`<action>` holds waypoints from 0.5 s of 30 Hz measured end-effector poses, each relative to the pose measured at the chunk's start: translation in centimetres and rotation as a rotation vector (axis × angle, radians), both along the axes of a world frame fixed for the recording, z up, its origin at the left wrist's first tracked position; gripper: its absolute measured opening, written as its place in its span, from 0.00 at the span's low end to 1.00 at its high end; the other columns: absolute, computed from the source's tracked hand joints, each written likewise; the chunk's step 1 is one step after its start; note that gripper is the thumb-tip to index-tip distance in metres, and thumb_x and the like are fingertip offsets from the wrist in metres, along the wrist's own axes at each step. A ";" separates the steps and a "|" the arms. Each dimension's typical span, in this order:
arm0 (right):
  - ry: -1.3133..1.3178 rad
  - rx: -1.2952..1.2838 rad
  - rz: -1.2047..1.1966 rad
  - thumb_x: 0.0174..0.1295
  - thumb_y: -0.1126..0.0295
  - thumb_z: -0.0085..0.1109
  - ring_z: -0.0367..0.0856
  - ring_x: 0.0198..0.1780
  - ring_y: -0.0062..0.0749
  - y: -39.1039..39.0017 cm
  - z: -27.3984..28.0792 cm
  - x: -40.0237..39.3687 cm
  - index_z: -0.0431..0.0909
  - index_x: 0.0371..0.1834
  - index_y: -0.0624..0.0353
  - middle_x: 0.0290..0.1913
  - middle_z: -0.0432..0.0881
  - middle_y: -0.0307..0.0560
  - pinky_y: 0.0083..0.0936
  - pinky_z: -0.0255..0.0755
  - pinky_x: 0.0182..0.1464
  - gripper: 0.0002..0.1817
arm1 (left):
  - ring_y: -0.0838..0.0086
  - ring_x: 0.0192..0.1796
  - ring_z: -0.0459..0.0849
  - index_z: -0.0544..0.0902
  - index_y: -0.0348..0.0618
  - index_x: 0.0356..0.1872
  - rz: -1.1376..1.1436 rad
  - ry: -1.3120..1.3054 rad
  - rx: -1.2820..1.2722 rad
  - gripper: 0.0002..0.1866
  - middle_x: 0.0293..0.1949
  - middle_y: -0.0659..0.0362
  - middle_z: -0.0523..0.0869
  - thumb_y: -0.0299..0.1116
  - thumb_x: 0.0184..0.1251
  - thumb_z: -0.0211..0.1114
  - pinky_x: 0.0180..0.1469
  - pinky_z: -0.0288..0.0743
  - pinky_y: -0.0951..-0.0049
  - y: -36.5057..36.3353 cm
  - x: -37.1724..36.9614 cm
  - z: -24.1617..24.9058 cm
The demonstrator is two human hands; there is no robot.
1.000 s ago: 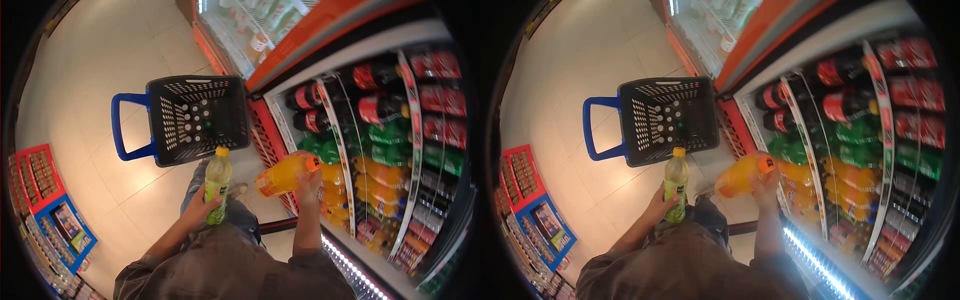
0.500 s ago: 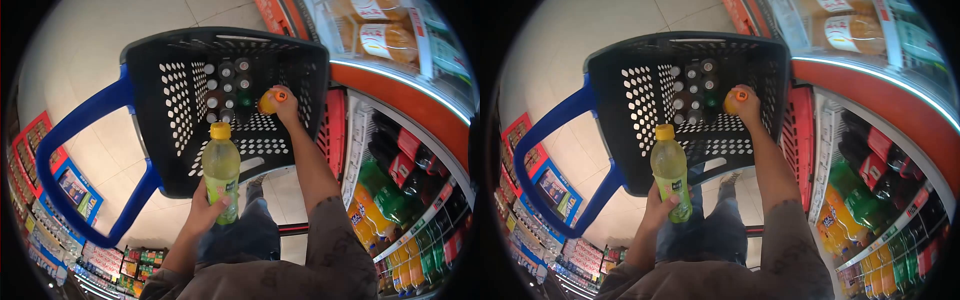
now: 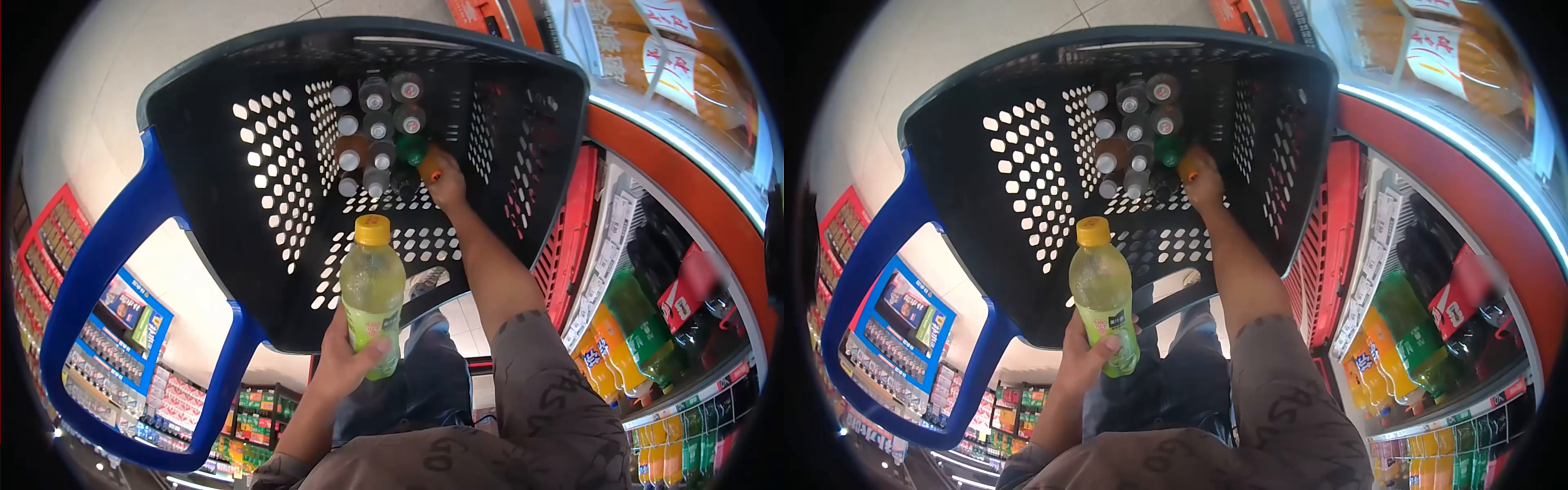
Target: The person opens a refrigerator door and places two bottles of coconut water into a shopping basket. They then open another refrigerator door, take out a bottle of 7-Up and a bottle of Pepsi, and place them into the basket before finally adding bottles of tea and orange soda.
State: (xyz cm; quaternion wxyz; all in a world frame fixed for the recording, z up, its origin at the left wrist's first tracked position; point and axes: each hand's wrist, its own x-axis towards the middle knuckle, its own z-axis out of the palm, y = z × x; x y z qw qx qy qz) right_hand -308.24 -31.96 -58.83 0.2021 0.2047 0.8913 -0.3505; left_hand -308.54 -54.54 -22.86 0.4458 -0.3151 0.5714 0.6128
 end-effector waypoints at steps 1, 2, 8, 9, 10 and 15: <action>-0.068 0.012 0.027 0.47 0.67 0.73 0.78 0.61 0.49 0.5 0.4 0.0 0.79 0.59 0.57 0.63 0.77 0.55 0.35 0.72 0.64 0.31 | 0.62 0.49 0.86 0.67 0.33 0.63 -0.007 0.026 -0.002 0.40 0.49 0.47 0.83 0.49 0.57 0.74 0.52 0.81 0.61 0.3 -0.3 0.2; -0.138 0.024 0.052 0.47 0.67 0.73 0.78 0.61 0.49 0.9 0.8 0.3 0.79 0.59 0.58 0.62 0.78 0.56 0.35 0.72 0.63 0.31 | 0.62 0.49 0.86 0.67 0.33 0.63 -0.015 0.051 -0.004 0.40 0.49 0.47 0.83 0.49 0.57 0.73 0.52 0.80 0.61 0.5 -0.5 0.3; -0.134 -0.340 -0.167 0.59 0.63 0.68 0.84 0.45 0.36 2.3 5.9 -2.0 0.78 0.56 0.66 0.46 0.84 0.51 0.27 0.78 0.48 0.25 | 0.69 0.52 0.84 0.69 0.38 0.65 -0.131 0.100 -0.046 0.37 0.52 0.51 0.84 0.37 0.55 0.73 0.57 0.76 0.67 1.3 -1.6 0.8; -0.208 -0.626 -0.344 0.63 0.62 0.65 0.84 0.40 0.30 2.0 10.3 -3.8 0.78 0.57 0.66 0.43 0.84 0.47 0.23 0.78 0.43 0.23 | 0.67 0.51 0.85 0.70 0.38 0.65 -0.210 0.140 -0.076 0.36 0.51 0.51 0.85 0.37 0.55 0.74 0.56 0.77 0.66 1.5 -2.1 1.0; -0.283 -0.903 -0.381 0.66 0.60 0.63 0.82 0.38 0.25 2.3 15.8 -5.8 0.78 0.57 0.65 0.41 0.83 0.45 0.20 0.77 0.40 0.23 | 0.64 0.51 0.86 0.70 0.39 0.64 -0.287 0.179 -0.108 0.36 0.51 0.50 0.85 0.37 0.54 0.75 0.55 0.78 0.65 1.7 -2.7 1.2; 0.052 -1.141 -0.100 0.54 0.62 0.74 0.81 0.30 0.22 2.0 30.7 -7.1 0.82 0.44 0.60 0.33 0.83 0.42 0.20 0.74 0.32 0.19 | 0.54 0.49 0.86 0.72 0.42 0.63 -0.543 0.390 -0.222 0.37 0.49 0.48 0.85 0.36 0.50 0.78 0.51 0.80 0.60 2.5 -2.9 0.9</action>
